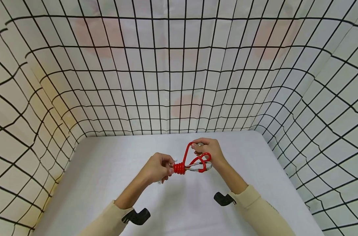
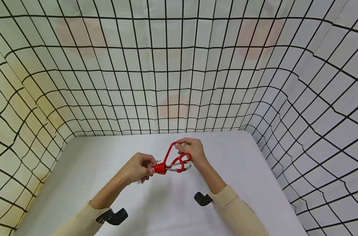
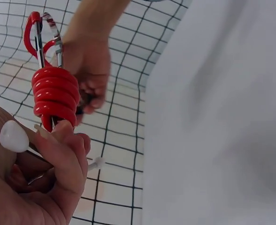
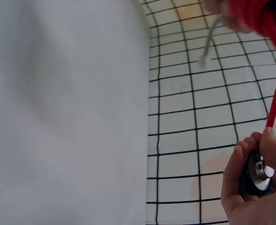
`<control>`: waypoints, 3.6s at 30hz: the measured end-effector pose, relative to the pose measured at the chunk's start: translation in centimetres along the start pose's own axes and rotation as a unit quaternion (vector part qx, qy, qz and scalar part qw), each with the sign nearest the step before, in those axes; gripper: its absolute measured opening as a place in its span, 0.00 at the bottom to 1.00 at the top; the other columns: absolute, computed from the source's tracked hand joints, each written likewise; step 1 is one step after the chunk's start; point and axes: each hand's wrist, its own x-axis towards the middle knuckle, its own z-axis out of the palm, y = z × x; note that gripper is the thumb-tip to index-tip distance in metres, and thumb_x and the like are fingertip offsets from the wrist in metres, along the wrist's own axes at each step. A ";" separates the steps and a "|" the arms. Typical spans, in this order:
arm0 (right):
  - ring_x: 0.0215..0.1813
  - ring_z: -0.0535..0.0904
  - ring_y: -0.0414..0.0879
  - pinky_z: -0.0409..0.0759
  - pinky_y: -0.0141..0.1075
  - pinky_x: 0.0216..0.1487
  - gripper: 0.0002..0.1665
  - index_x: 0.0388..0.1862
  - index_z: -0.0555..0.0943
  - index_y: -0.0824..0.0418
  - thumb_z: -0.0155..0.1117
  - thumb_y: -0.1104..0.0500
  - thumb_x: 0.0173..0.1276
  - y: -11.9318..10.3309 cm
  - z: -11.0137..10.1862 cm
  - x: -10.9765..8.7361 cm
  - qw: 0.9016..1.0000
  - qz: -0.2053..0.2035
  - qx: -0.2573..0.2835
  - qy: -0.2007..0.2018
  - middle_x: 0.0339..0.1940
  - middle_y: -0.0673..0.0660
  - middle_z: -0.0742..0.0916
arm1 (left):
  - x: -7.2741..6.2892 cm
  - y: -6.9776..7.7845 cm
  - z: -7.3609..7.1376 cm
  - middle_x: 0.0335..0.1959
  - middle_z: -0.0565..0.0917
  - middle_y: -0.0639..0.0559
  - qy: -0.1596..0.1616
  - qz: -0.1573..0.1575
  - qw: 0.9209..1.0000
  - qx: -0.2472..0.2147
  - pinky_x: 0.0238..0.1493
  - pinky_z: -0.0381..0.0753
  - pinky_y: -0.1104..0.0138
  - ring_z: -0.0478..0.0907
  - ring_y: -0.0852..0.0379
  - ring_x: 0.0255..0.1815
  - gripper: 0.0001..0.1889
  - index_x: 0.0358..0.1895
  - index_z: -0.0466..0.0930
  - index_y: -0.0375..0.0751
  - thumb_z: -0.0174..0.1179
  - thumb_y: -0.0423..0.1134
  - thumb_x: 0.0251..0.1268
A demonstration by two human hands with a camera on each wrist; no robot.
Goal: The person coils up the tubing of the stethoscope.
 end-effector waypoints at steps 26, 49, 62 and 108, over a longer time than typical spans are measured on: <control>0.22 0.71 0.47 0.68 0.33 0.23 0.05 0.39 0.91 0.56 0.73 0.61 0.64 -6.8 -0.4 -3.7 0.969 -0.147 -0.178 -0.086 0.17 0.55 0.81 | 1.7 -3.8 0.5 0.17 0.80 0.54 0.162 0.114 0.955 0.221 0.17 0.70 0.71 0.70 0.61 0.18 0.11 0.23 0.81 0.41 0.64 0.20 0.51; 0.14 0.70 0.39 0.68 0.31 0.18 0.14 0.17 0.83 0.55 0.74 0.57 0.61 0.8 2.1 -5.9 0.941 -0.020 -0.244 -0.233 0.15 0.51 0.82 | 2.5 -3.9 -3.9 0.19 0.83 0.48 0.307 0.125 0.930 0.158 0.22 0.73 0.67 0.75 0.57 0.20 0.07 0.27 0.82 0.36 0.63 0.21 0.53; 0.19 0.69 0.42 0.65 0.33 0.19 0.19 0.12 0.78 0.56 0.73 0.63 0.60 5.4 -1.1 -1.3 0.924 -0.118 -0.362 0.038 0.11 0.47 0.78 | -0.6 -0.9 -3.7 0.20 0.82 0.50 0.162 0.074 0.975 0.135 0.19 0.75 0.69 0.73 0.58 0.18 0.07 0.29 0.82 0.37 0.65 0.21 0.58; 0.14 0.71 0.39 0.71 0.31 0.16 0.15 0.14 0.81 0.61 0.74 0.64 0.58 4.1 5.2 -7.5 0.931 -0.031 -0.257 -0.258 0.11 0.48 0.79 | 1.7 -0.7 -1.8 0.23 0.82 0.42 0.253 0.075 0.965 0.002 0.15 0.82 0.63 0.77 0.56 0.12 0.05 0.32 0.83 0.35 0.62 0.22 0.60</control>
